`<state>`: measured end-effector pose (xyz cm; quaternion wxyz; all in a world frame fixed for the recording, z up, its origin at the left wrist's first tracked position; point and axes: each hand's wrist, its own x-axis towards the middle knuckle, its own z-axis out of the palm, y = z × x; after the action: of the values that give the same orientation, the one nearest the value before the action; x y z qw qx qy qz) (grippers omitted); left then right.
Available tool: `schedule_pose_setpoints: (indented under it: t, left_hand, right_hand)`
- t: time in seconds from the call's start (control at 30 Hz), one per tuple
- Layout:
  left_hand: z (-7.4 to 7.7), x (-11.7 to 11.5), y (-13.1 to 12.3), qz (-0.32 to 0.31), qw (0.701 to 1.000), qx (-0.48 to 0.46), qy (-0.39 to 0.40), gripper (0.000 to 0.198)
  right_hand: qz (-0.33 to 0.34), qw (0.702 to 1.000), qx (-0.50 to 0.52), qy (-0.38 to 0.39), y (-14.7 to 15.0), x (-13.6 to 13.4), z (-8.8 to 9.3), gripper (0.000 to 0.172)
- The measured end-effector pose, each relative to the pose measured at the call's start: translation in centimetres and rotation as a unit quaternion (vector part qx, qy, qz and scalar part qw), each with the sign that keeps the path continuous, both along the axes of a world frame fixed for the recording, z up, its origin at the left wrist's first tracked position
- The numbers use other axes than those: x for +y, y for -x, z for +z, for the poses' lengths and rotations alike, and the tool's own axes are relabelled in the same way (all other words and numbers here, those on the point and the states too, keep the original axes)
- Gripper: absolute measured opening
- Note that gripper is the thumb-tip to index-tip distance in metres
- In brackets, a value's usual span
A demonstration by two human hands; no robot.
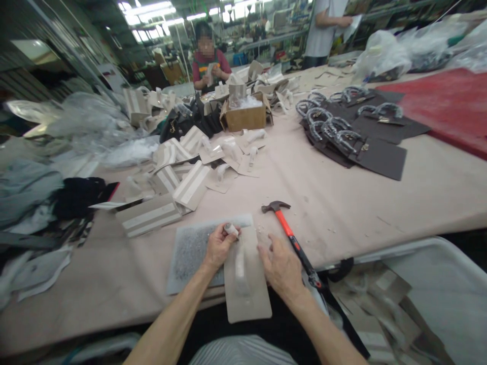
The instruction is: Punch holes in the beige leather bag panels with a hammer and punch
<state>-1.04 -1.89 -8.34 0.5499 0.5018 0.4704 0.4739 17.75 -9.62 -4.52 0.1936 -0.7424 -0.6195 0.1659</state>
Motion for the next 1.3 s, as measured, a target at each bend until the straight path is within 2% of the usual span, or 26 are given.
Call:
schedule_pose_setpoints:
  t: [0.07,0.13,0.23,0.33,0.4,0.47,0.57,0.7,0.77,0.83,0.9,0.97,1.07,1.13,1.17,1.23,1.3]
  left_hand:
    - [0.0,0.0,0.0,-0.001,1.0,0.004,-0.006,0.027]
    - [-0.1,0.0,0.0,-0.003,1.0,0.009,-0.011,0.025]
    - [-0.2,-0.1,0.0,-0.001,1.0,0.022,-0.017,0.024]
    - [-0.5,-0.2,-0.1,0.003,0.999,0.045,-0.024,0.023]
    - [-0.6,-0.3,-0.2,0.008,0.997,0.063,-0.036,0.022]
    - [-0.7,-0.4,-0.2,0.009,0.995,0.086,-0.055,0.02]
    - [-0.7,-0.6,-0.2,-0.001,0.989,0.115,-0.091,0.018]
    - [-0.8,-0.8,-0.1,-0.018,0.984,0.129,-0.119,0.018]
    - [-0.8,-0.8,-0.1,-0.023,0.982,0.135,-0.126,0.018]
    - [-0.8,-0.8,-0.1,-0.025,0.98,0.145,-0.133,0.017]
    - [-0.8,-0.8,-0.2,-0.025,0.98,0.147,-0.134,0.015]
    - [-0.8,-0.9,-0.2,-0.023,0.98,0.145,-0.135,0.013]
    - [-0.9,-0.9,-0.3,-0.013,0.978,0.158,-0.134,0.016]
    - [-1.0,-0.9,-0.3,-0.009,0.976,0.171,-0.134,0.017]
    - [-1.0,-0.9,-0.3,-0.011,0.975,0.174,-0.137,0.016]
    - [-0.9,-0.9,-0.3,-0.017,0.974,0.175,-0.146,0.013]
    - [-0.6,-0.9,-0.3,-0.019,0.973,0.174,-0.15,0.01]
  right_hand:
    - [-0.035,0.995,-0.091,-0.013,-2.6,0.8,-0.3,0.041]
    - [-0.042,0.987,-0.152,0.012,-4.7,1.4,-0.7,0.038]
    - [-0.026,0.982,-0.165,0.085,-6.3,1.8,-1.5,0.033]
    - [-0.017,0.981,-0.144,0.126,-6.5,2.1,-1.7,0.024]
    - [-0.036,0.986,-0.08,0.142,-6.4,2.6,-1.4,0.019]
    - [-0.069,0.98,0.068,0.171,-6.2,3.2,-0.8,0.017]
    - [-0.087,0.933,0.278,0.21,-5.3,4.0,0.0,0.014]
    - [-0.075,0.901,0.372,0.21,-3.5,4.5,1.7,0.014]
    - [-0.078,0.9,0.387,0.186,-2.8,4.1,3.2,0.017]
    - [-0.056,0.928,0.348,0.12,-2.3,3.3,5.1,0.024]
    - [-0.003,0.971,0.236,0.029,-2.1,2.1,6.7,0.032]
    - [0.061,0.994,0.085,-0.026,-2.2,1.0,7.6,0.031]
    - [0.152,0.985,-0.085,0.003,-2.5,-0.1,8.3,0.025]
    - [0.185,0.973,-0.135,0.006,-2.8,-0.2,9.4,0.024]
    - [0.187,0.972,-0.139,-0.022,-2.8,-0.1,10.4,0.025]
    - [0.159,0.971,-0.115,-0.137,-2.6,0.1,12.8,0.029]
    - [0.087,0.959,-0.067,-0.263,-2.2,0.1,14.6,0.03]
